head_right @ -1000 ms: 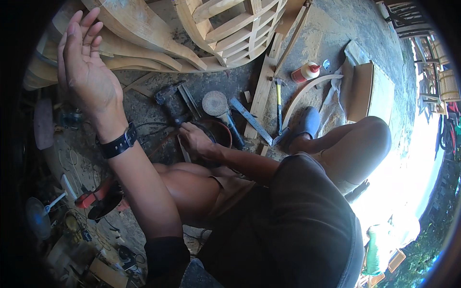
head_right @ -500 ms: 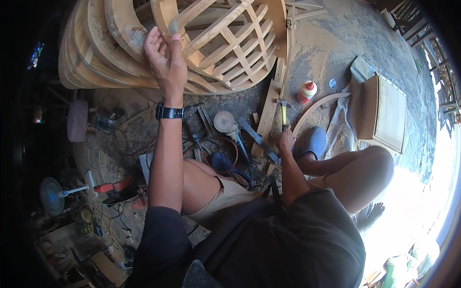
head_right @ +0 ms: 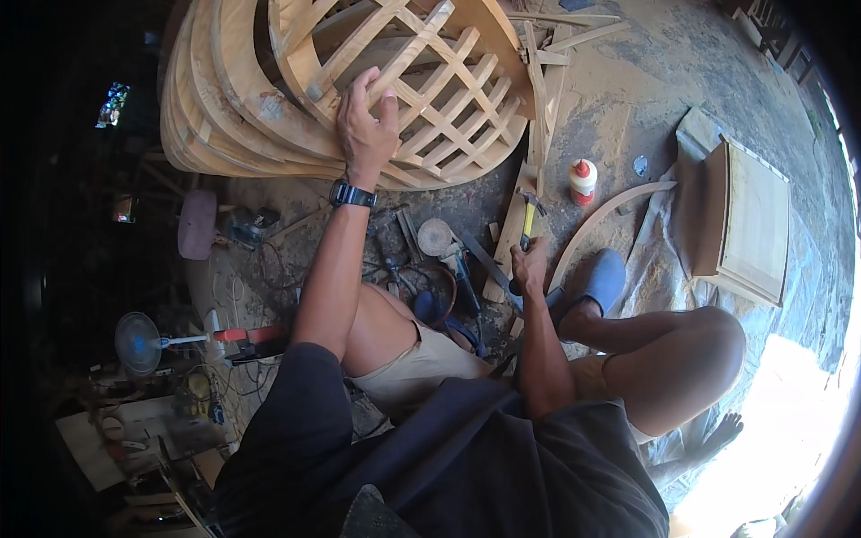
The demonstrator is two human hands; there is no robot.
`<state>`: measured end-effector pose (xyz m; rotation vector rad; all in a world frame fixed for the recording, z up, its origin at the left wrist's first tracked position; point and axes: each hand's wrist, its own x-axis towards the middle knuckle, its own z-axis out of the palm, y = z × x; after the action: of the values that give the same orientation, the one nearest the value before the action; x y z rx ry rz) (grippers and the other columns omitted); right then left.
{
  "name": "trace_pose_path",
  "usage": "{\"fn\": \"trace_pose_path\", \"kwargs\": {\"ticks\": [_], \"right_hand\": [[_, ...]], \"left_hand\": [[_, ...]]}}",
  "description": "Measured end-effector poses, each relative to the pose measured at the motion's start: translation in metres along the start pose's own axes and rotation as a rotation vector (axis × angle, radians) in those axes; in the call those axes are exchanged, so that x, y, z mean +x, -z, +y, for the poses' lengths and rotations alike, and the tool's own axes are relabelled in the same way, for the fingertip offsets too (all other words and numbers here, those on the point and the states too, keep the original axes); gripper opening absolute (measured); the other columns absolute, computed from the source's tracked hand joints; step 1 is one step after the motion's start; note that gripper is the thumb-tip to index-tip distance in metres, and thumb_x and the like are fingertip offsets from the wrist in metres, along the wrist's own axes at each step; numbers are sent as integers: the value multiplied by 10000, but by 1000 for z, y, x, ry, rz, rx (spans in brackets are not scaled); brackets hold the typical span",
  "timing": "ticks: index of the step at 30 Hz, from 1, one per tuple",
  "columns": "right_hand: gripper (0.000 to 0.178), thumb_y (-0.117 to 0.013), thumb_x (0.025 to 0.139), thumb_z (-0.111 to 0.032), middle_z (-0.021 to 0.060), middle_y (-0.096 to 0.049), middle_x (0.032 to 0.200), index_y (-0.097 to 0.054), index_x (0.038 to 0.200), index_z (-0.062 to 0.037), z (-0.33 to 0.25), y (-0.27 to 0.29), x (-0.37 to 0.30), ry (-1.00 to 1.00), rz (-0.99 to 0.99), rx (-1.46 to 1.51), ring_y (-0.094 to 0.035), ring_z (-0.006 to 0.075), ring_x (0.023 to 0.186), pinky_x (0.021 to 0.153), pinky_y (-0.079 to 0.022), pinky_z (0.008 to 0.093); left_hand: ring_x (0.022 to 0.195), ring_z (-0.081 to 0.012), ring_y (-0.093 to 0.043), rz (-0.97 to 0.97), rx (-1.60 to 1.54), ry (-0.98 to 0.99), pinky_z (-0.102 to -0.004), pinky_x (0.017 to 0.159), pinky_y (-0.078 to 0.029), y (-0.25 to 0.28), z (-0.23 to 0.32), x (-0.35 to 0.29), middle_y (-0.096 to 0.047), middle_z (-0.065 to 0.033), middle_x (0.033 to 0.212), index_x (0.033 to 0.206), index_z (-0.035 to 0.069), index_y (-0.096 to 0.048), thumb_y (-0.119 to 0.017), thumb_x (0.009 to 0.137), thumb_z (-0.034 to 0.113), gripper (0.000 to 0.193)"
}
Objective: The person secures a wooden lattice structure by hand while using an angle grinder to sand its surface.
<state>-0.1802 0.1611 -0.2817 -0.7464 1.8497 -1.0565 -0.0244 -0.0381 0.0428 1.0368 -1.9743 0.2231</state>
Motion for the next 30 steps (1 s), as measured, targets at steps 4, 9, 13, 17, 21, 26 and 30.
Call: {"fn": "trace_pose_path", "kwargs": {"ticks": [4, 9, 13, 17, 21, 26, 30], "right_hand": [[360, -692, 810, -178, 180, -600, 849, -541, 1059, 34, -14, 3, -6, 38, 7, 0, -594, 293, 783, 744, -486, 428], [368, -702, 791, -161, 198, -604, 870, -529, 1056, 27, -4, -2, -4, -14, -56, -48, -607, 328, 809, 766, -488, 445], [387, -696, 790, -156, 194, -596, 831, -501, 1076, 18, 22, -10, 2, 59, -29, -53, -617, 327, 780, 736, -489, 449], [339, -635, 828, -87, 147, -560, 714, -479, 1119, -9, 12, -17, 0, -275, -235, 335, -588, 265, 558, 520, -462, 408], [294, -578, 899, -36, 87, -521, 653, -466, 1170, -14, -7, -14, -4, -281, -200, 260, -500, 175, 445, 391, -395, 349], [385, -524, 884, -13, 71, -525, 672, -472, 1265, -23, -31, -7, -12, -54, -289, 333, -515, 176, 477, 418, -406, 342], [447, -505, 868, 7, 37, -516, 643, -495, 1313, -30, -74, -1, -27, -16, -355, 442, -545, 187, 522, 471, -427, 349]], "left_hand": [[983, -398, -668, -100, 130, 91, -468, 905, -501, -1, -6, 19, -713, -208, 1035, 1169, 22, -654, -493, 1039, 350, 388], [897, -462, -655, -481, 143, 441, -498, 800, -504, 6, -21, 47, -692, -265, 928, 1000, 7, -700, -447, 1035, 505, 560], [765, -400, -648, -492, 157, 390, -455, 733, -482, 1, -13, 49, -645, -226, 755, 903, -12, -669, -462, 1037, 520, 586], [812, -430, -645, -483, 159, 388, -481, 753, -492, 5, -18, 50, -667, -232, 817, 914, -1, -690, -477, 1023, 530, 582], [875, -446, -662, -485, 197, 414, -500, 771, -506, 7, -12, 47, -704, -244, 909, 960, 14, -713, -477, 1016, 535, 575], [1015, -256, -712, -310, -187, 434, -364, 909, -535, 17, -7, 31, -748, -144, 1044, 1189, 21, -694, -620, 1007, 329, 365], [1107, -305, -645, 82, -285, 236, -384, 968, -490, 27, 2, -28, -690, -154, 1157, 1197, 21, -649, -657, 958, 213, 306]]}}
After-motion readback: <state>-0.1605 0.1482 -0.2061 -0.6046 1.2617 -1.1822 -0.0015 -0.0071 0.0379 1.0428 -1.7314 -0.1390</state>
